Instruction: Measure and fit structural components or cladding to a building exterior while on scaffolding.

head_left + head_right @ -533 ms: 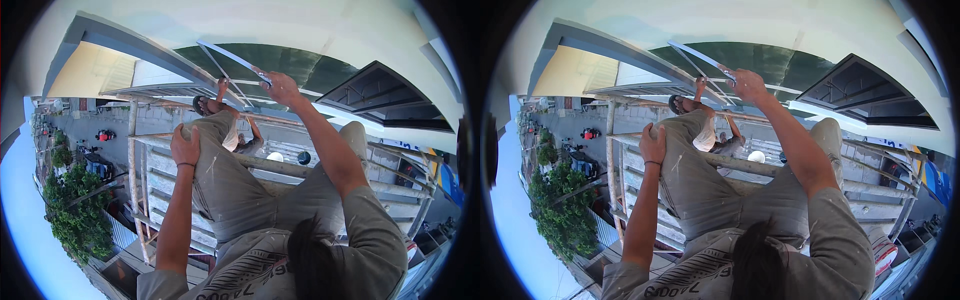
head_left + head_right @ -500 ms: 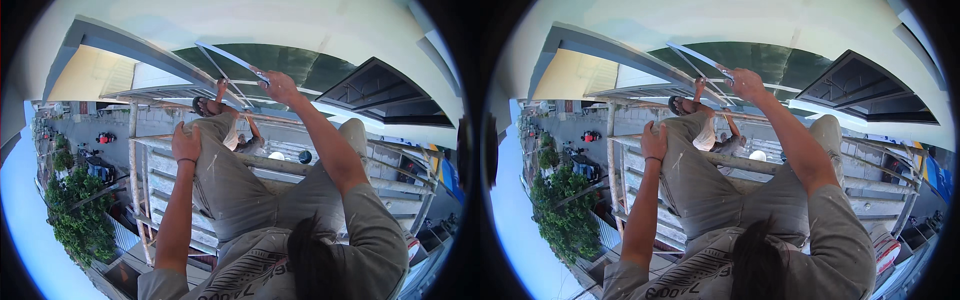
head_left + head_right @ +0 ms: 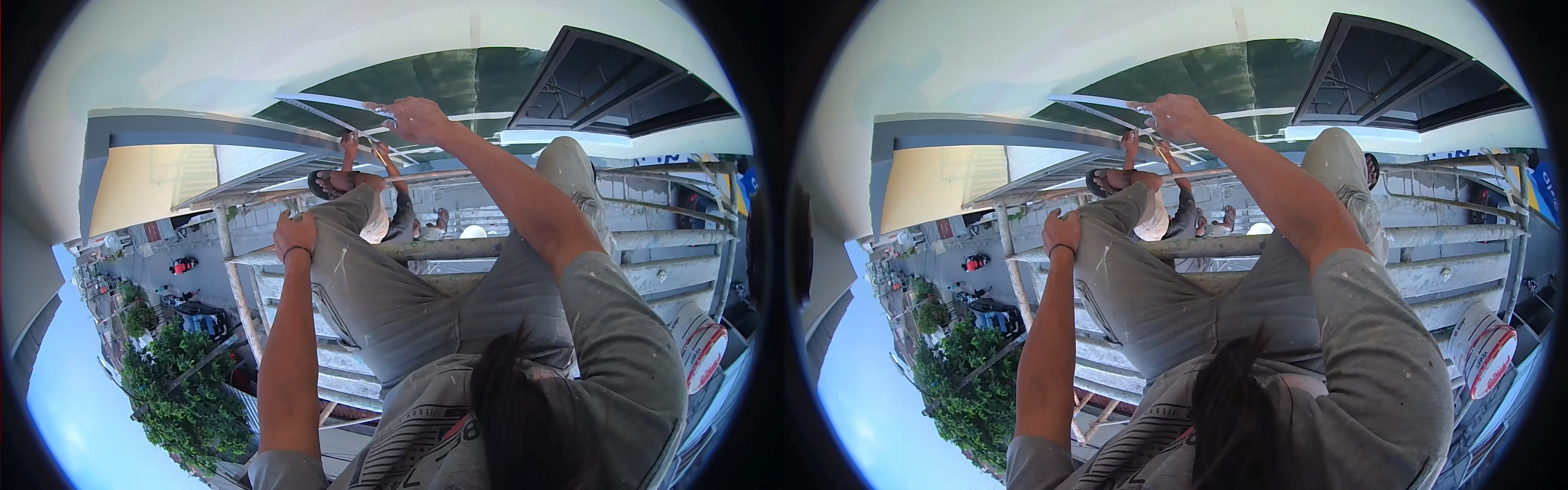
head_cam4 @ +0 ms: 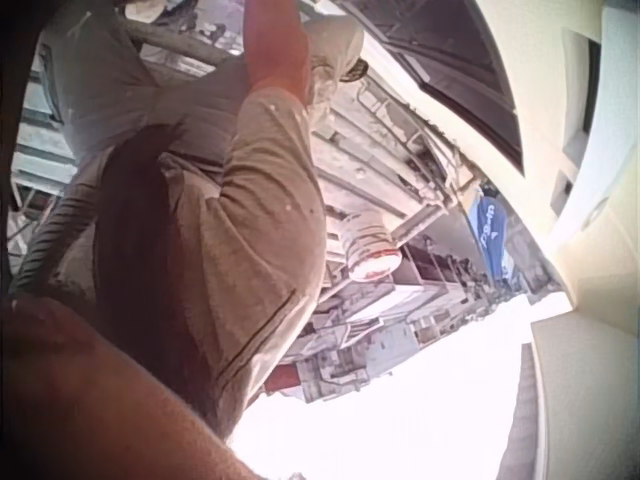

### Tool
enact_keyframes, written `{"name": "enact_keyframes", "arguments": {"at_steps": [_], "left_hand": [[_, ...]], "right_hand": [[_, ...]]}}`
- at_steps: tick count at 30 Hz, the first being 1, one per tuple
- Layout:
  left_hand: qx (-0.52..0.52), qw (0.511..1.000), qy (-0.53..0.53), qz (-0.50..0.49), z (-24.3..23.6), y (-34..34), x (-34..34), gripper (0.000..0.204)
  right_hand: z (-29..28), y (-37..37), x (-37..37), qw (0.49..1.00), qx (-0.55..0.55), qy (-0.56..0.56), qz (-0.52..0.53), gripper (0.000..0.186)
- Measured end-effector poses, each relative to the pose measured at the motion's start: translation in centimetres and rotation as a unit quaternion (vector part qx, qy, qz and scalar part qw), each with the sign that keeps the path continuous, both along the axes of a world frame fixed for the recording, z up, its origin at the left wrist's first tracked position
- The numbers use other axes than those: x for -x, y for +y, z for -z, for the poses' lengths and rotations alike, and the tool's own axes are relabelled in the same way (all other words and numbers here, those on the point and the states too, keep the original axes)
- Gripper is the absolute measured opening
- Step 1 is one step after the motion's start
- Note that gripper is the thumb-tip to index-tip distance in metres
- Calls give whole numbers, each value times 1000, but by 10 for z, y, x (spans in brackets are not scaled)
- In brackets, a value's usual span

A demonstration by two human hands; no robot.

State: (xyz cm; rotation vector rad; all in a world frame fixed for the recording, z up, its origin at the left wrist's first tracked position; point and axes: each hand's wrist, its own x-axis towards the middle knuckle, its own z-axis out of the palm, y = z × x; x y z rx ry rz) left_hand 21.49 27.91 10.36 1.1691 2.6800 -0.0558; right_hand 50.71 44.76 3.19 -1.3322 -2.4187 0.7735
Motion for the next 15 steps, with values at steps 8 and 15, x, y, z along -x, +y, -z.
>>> {"name": "enact_keyframes", "arguments": {"at_steps": [8,15], "left_hand": [[1,1000,2,-2,3,1,0,63],[8,1000,-3,-7,1,2,-5,62]], "right_hand": [[0,6,-1,1000,16,-9,8,52],[1,2,-3,1000,14,-13,9,52]]}}
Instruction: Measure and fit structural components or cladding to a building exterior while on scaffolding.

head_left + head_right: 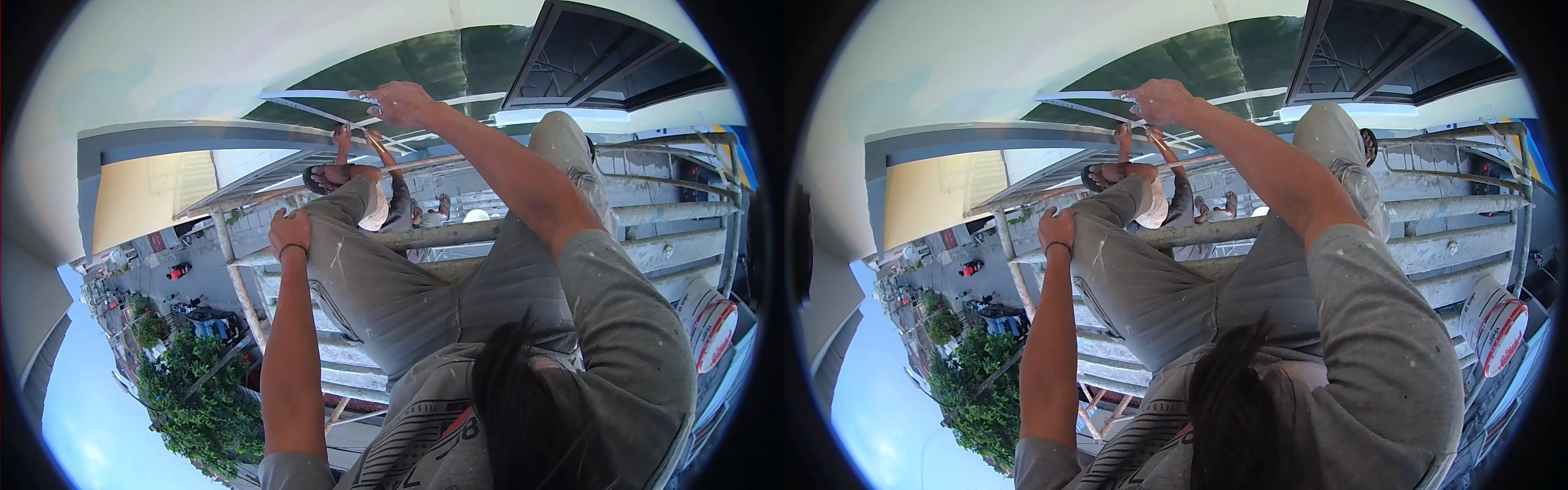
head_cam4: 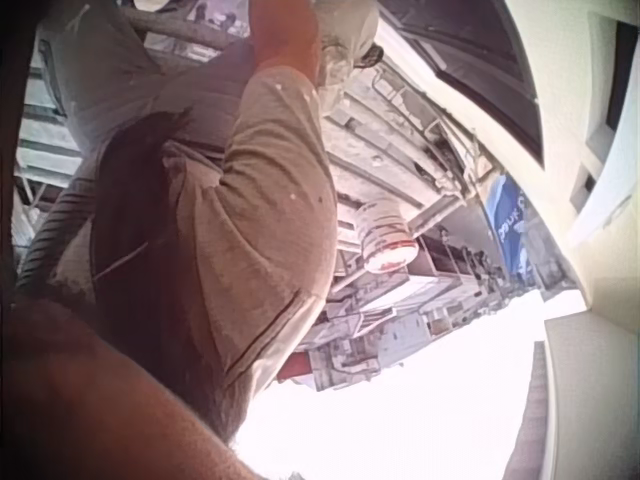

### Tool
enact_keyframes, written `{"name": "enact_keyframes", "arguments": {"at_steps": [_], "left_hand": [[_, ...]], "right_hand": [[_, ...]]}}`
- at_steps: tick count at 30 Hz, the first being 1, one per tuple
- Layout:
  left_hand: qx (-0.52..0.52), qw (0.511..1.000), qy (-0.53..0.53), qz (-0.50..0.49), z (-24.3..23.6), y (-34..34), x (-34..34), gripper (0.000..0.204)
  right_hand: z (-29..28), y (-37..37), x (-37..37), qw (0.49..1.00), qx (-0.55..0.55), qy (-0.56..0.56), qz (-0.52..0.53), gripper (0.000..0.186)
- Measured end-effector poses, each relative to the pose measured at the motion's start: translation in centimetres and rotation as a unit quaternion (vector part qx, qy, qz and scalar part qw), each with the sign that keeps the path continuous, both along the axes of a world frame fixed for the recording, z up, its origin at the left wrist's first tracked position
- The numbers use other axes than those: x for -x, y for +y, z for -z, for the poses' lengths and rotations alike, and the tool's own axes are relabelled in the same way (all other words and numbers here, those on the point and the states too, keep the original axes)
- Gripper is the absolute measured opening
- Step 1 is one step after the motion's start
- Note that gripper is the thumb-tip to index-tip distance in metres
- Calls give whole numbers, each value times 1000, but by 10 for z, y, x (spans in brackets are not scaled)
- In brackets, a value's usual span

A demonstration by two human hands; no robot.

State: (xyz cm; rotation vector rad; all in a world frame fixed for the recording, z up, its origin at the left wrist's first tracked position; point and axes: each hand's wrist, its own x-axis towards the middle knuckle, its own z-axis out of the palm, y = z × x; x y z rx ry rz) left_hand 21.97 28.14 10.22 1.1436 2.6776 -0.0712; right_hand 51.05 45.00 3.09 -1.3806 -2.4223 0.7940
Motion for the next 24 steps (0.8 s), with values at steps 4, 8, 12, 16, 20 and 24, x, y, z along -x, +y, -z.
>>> {"name": "enact_keyframes", "arguments": {"at_steps": [4,8,12,16,20,24], "left_hand": [[-1,1000,-1,1,3,-1,5,62],[-25,1000,-1,2,7,-2,10,61],[-21,1000,-5,-2,7,-1,7,60],[-20,1000,-5,-2,7,-2,9,60],[-16,1000,-7,-5,4,-1,5,60],[-19,1000,-7,2,5,-1,7,60]], "right_hand": [[-3,2,1,1000,24,-7,-4,52],[0,3,3,1000,6,4,-1,52],[7,4,1,1000,-4,14,-5,55],[4,5,3,999,29,2,-12,56],[6,3,3,1000,-26,14,-2,55],[11,4,4,999,-31,24,4,55]]}}
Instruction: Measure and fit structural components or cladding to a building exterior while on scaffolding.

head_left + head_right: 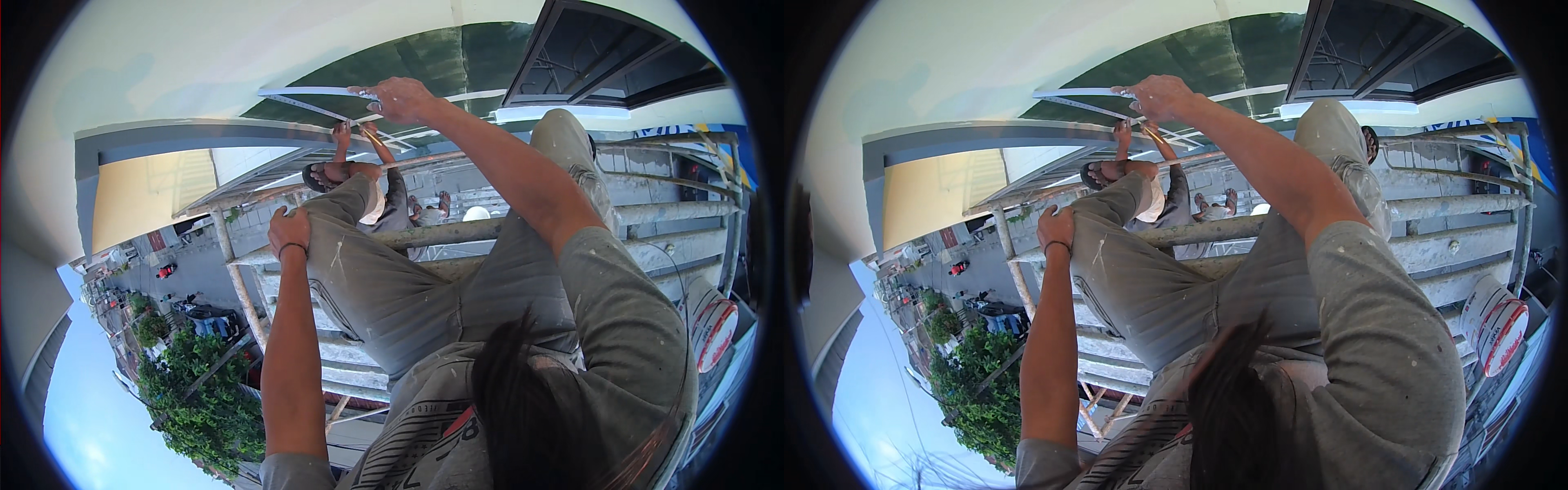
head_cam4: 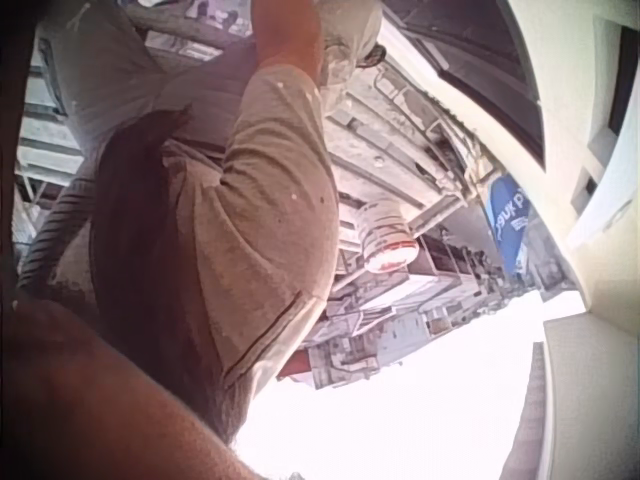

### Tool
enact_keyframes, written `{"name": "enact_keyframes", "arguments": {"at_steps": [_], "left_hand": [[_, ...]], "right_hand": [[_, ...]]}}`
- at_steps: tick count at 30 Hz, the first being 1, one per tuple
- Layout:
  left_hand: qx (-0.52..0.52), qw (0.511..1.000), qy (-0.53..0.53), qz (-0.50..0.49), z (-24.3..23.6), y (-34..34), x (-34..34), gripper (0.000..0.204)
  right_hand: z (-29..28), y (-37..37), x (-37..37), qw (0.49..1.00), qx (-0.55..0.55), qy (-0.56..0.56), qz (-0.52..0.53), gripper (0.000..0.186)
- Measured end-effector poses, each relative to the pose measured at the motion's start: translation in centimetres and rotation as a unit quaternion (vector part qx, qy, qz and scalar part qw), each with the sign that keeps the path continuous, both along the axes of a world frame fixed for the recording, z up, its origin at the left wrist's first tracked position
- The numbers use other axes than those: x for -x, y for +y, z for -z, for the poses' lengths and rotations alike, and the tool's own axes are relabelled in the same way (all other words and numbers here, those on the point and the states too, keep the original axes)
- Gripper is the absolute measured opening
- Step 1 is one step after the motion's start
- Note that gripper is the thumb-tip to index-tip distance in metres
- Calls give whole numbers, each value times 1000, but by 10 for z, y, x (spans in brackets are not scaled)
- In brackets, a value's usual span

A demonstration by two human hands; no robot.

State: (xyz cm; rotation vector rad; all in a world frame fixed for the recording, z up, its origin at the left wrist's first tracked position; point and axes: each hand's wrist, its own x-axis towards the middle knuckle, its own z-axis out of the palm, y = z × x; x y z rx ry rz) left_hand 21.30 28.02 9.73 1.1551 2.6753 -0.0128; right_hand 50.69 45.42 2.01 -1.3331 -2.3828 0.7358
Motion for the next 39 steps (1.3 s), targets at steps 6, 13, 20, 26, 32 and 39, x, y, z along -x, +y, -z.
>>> {"name": "enact_keyframes", "arguments": {"at_steps": [6,13,20,26,32,39], "left_hand": [[-6,1000,6,7,3,0,2,59],[-1,1000,5,12,1,-2,3,59],[1,1000,2,9,3,0,3,59],[3,1000,-1,5,-2,1,0,58],[12,1000,6,19,2,0,2,58],[19,1000,4,17,1,2,2,58]], "right_hand": [[4,2,1,1000,0,-4,1,55],[-3,-1,3,1000,29,-5,0,55],[2,3,2,999,44,-12,-13,56],[1,2,2,1000,13,-4,0,54],[-2,0,1,1000,11,-7,2,55],[-7,1,0,997,73,-22,-12,54]]}}
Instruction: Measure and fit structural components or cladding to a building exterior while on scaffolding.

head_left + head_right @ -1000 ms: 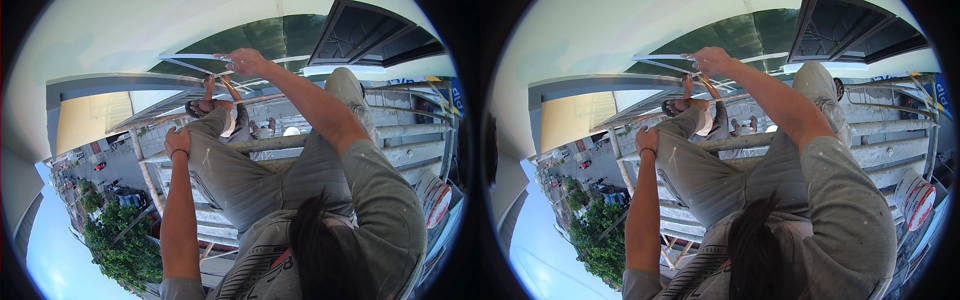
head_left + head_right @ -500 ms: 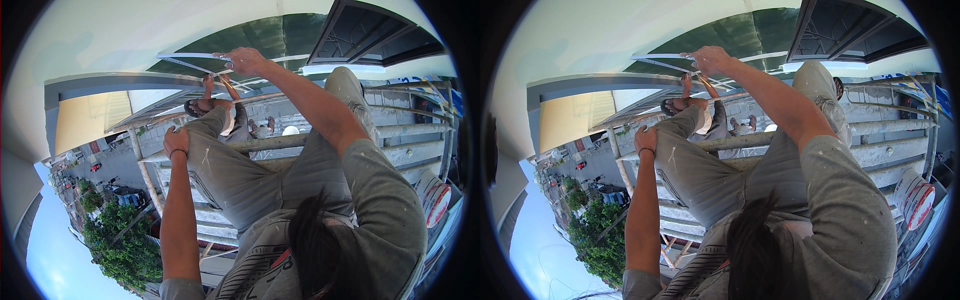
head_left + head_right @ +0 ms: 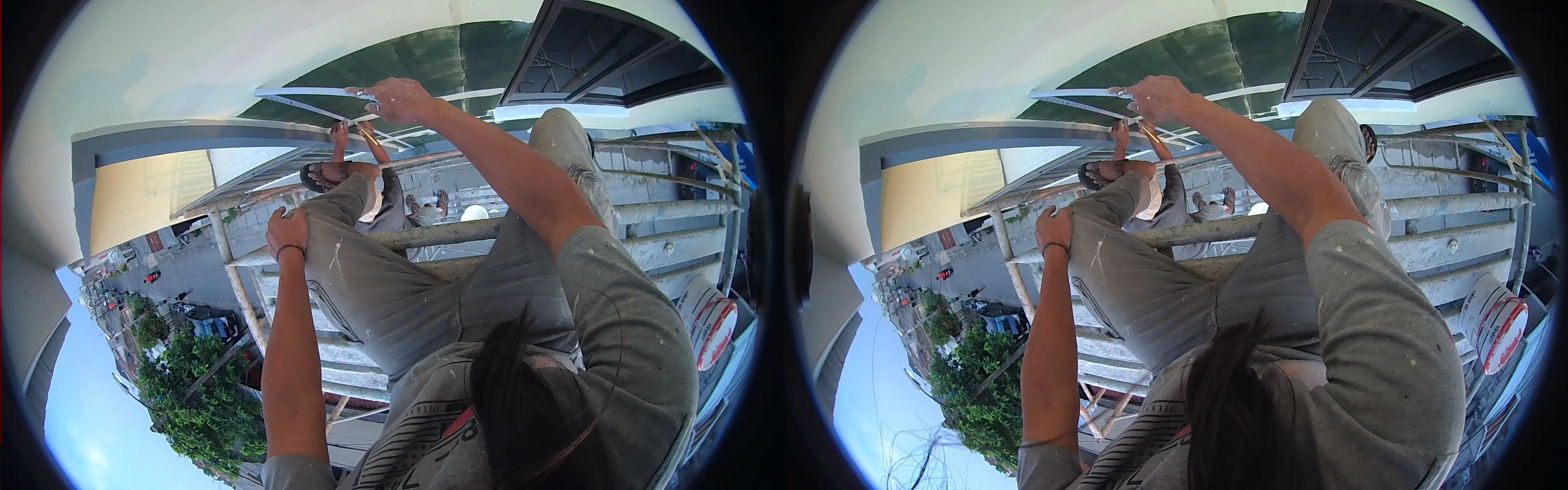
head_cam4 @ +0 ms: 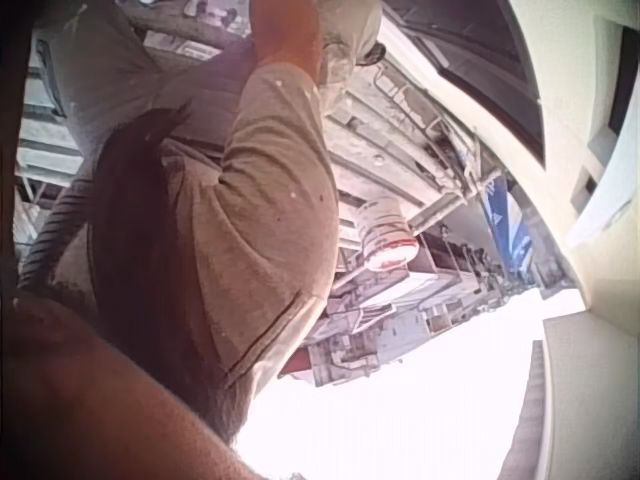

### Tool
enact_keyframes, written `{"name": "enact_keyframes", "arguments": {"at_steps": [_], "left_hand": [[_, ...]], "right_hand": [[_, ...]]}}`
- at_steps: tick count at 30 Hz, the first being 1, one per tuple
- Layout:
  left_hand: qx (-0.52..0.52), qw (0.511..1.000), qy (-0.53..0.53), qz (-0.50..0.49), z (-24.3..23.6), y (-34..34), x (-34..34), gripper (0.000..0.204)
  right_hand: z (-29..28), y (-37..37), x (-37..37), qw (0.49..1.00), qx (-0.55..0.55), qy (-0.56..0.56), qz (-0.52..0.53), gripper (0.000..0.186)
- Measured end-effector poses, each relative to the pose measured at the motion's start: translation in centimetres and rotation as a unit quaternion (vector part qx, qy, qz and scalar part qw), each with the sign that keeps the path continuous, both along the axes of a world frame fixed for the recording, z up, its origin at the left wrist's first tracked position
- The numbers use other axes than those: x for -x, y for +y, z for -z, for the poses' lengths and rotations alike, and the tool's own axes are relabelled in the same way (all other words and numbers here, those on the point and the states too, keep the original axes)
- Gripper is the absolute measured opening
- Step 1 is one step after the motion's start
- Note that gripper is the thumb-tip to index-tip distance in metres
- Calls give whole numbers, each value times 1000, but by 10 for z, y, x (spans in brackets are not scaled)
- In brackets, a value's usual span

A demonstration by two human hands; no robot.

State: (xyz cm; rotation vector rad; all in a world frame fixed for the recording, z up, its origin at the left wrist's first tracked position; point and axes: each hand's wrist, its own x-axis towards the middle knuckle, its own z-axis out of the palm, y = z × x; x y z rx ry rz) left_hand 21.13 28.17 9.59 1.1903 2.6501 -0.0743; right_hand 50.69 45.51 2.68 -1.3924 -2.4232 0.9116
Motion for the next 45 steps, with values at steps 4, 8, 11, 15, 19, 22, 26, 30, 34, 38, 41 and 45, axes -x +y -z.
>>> {"name": "enact_keyframes", "arguments": {"at_steps": [4,8,11,15,19,22,26,30,34,38,41,45], "left_hand": [[3,1000,-3,-4,-2,0,-1,58],[2,1000,-4,-8,-2,0,-2,59],[-25,1000,6,3,4,-2,4,58],[-19,1000,-1,-8,3,-2,1,58],[-29,1000,2,1,5,-3,5,58],[-30,1000,2,5,6,-2,5,58],[-34,999,1,9,5,-4,5,58],[-28,1000,3,6,4,-3,2,57],[-26,1000,-1,0,2,-2,1,58],[-27,1000,-3,2,6,-1,2,58],[-22,1000,1,0,4,-2,1,57],[-28,1000,-4,3,4,-3,5,57]], "right_hand": [[1,0,1,1000,-16,3,-2,55],[4,0,1,1000,-18,3,-1,55],[6,1,1,999,-33,18,3,55],[5,0,1,1000,-18,5,2,55],[5,0,2,1000,-26,5,2,55],[7,0,3,1000,-29,1,2,55],[8,1,3,1000,-28,-1,2,55],[13,2,3,999,-35,12,5,55],[15,1,2,999,-40,14,5,55],[16,3,1,999,-46,3,9,55],[10,-1,2,998,-58,14,6,55],[0,-3,3,1000,-29,-6,3,53]]}}
